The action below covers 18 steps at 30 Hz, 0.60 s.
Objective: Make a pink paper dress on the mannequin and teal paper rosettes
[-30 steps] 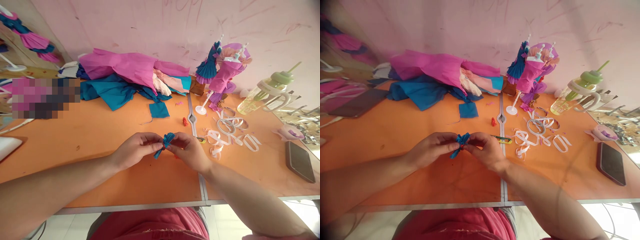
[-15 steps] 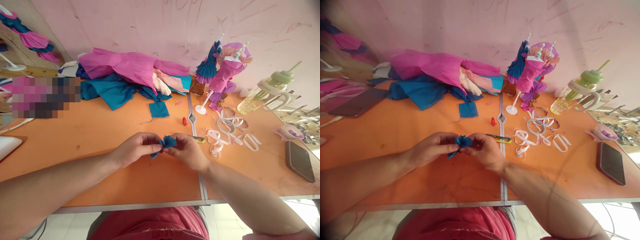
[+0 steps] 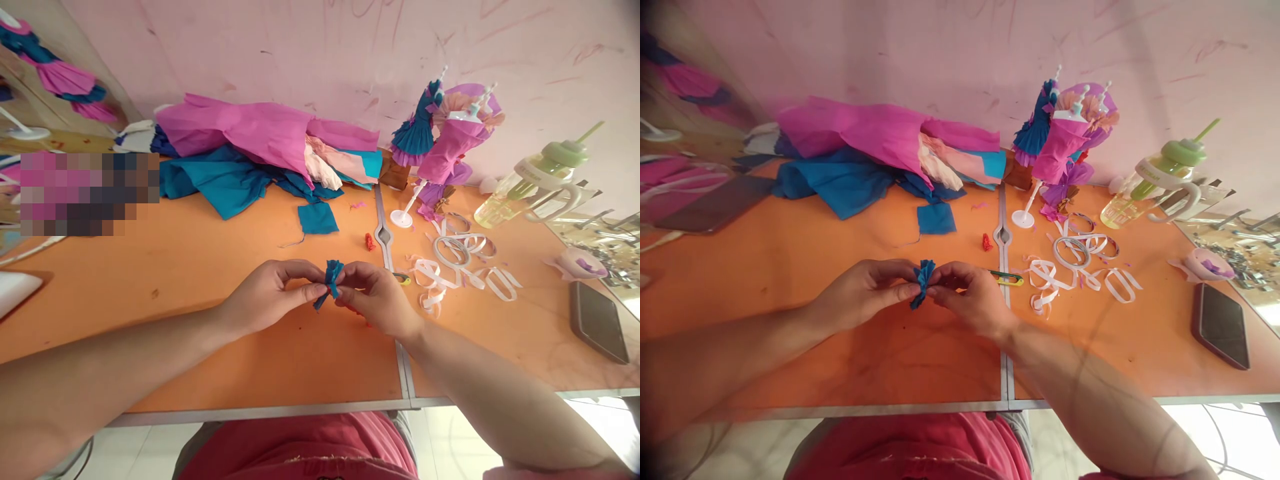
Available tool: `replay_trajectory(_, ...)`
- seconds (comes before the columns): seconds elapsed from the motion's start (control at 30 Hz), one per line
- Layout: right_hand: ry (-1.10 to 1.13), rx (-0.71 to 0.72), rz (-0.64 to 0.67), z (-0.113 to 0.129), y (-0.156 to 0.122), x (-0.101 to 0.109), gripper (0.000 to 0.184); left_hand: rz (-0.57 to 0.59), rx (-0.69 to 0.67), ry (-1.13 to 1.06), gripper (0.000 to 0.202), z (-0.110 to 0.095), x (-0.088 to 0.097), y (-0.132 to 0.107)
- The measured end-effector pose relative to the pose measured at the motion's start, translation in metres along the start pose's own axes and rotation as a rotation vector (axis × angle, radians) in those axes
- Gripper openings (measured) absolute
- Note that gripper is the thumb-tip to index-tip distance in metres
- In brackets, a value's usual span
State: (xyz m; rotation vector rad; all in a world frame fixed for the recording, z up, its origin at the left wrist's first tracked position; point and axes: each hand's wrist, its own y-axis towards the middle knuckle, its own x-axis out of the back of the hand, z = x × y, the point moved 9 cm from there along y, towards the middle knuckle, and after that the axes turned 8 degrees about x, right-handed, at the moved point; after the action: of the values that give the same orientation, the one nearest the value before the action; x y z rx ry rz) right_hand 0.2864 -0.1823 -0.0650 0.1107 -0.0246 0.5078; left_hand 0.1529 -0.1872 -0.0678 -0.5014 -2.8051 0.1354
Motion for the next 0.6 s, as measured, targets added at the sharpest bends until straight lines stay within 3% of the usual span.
replay_trajectory(0.17, -0.104, 0.007, -0.004, 0.003, 0.000, 0.001, 0.020, 0.023, 0.043, -0.021, 0.027, 0.005, -0.002, 0.002)
replay_trajectory(0.37, -0.233, -0.039, -0.064, -0.001, -0.002, 0.000, 0.012, -0.313, -0.137, 0.196, 0.015, -0.011, 0.019, -0.006)
replay_trajectory(0.47, -0.237, -0.055, -0.128, -0.002, -0.003, 0.003, 0.013, -0.280, -0.147, 0.229, 0.019, -0.015, 0.015, -0.009)
replay_trajectory(0.6, -0.192, -0.102, -0.167, -0.005, -0.005, 0.004, 0.016, -0.253, -0.037, 0.190, 0.028, -0.003, 0.014, -0.004)
